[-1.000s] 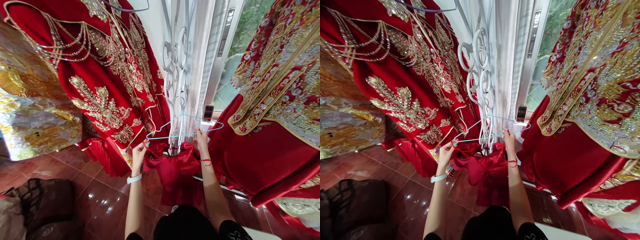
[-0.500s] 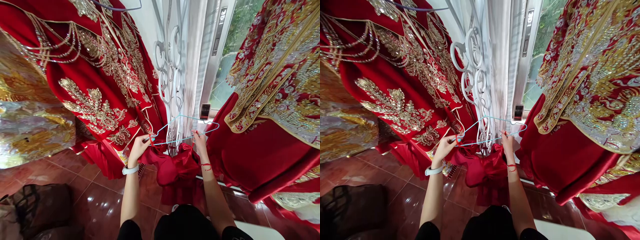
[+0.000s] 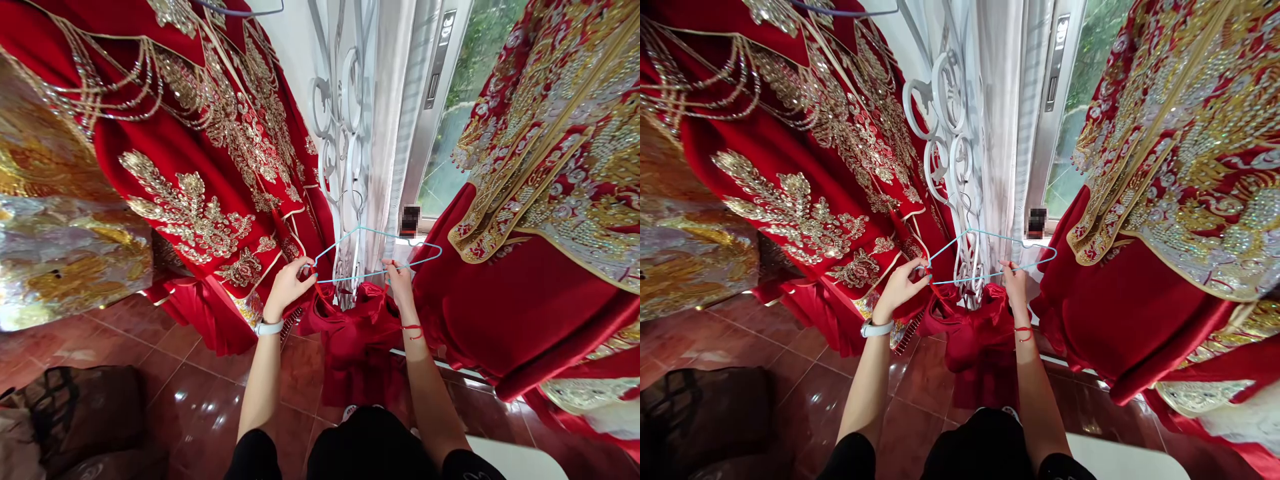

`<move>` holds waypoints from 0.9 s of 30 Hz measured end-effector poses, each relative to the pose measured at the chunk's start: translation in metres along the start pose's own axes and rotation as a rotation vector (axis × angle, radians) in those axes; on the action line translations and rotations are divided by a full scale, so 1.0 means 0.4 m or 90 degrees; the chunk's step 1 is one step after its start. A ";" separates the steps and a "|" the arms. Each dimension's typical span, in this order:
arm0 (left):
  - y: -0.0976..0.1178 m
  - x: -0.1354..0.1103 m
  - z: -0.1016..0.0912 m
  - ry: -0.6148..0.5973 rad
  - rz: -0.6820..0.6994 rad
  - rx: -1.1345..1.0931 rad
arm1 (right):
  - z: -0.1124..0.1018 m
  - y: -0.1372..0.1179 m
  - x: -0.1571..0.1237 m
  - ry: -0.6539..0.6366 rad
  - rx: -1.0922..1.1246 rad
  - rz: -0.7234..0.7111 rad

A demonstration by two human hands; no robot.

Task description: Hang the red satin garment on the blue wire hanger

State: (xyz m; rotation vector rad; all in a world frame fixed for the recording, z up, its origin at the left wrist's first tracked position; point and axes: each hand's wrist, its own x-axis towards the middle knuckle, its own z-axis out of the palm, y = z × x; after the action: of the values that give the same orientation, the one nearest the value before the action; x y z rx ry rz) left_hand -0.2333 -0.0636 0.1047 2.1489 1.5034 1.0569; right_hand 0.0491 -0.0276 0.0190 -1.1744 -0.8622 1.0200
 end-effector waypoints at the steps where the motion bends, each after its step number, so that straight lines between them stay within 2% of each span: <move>1: -0.006 -0.002 0.004 0.007 0.003 -0.005 | -0.003 -0.003 0.000 0.005 0.000 -0.005; 3: -0.022 -0.002 0.014 0.023 -0.004 -0.023 | -0.019 -0.010 -0.002 0.014 0.008 -0.012; 5: -0.039 0.001 0.022 0.023 -0.011 -0.049 | -0.054 -0.017 -0.008 -0.012 0.023 -0.015; 9: -0.058 0.016 0.025 -0.002 -0.003 -0.085 | -0.182 -0.020 -0.023 -0.057 0.065 -0.021; 13: -0.063 0.031 0.016 -0.023 -0.012 -0.120 | -0.302 -0.024 -0.014 0.030 0.053 -0.079; 16: -0.066 0.037 0.008 -0.052 -0.012 -0.141 | -0.332 -0.047 0.008 0.087 0.031 -0.123; 19: -0.066 0.038 -0.003 -0.061 -0.014 -0.161 | -0.322 -0.086 0.012 0.083 -0.003 -0.139; 22: -0.063 0.037 -0.013 -0.073 -0.017 -0.178 | -0.315 -0.129 -0.027 -0.012 -0.063 -0.114; 27: -0.063 0.040 -0.013 -0.095 -0.023 -0.195 | -0.354 -0.161 -0.145 -0.299 -0.182 0.056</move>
State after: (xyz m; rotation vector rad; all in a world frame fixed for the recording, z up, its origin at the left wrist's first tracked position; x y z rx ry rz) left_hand -0.2511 -0.0400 0.0988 1.9335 1.2211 1.0154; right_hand 0.1736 -0.1317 0.0543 -1.2377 -1.3710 1.3014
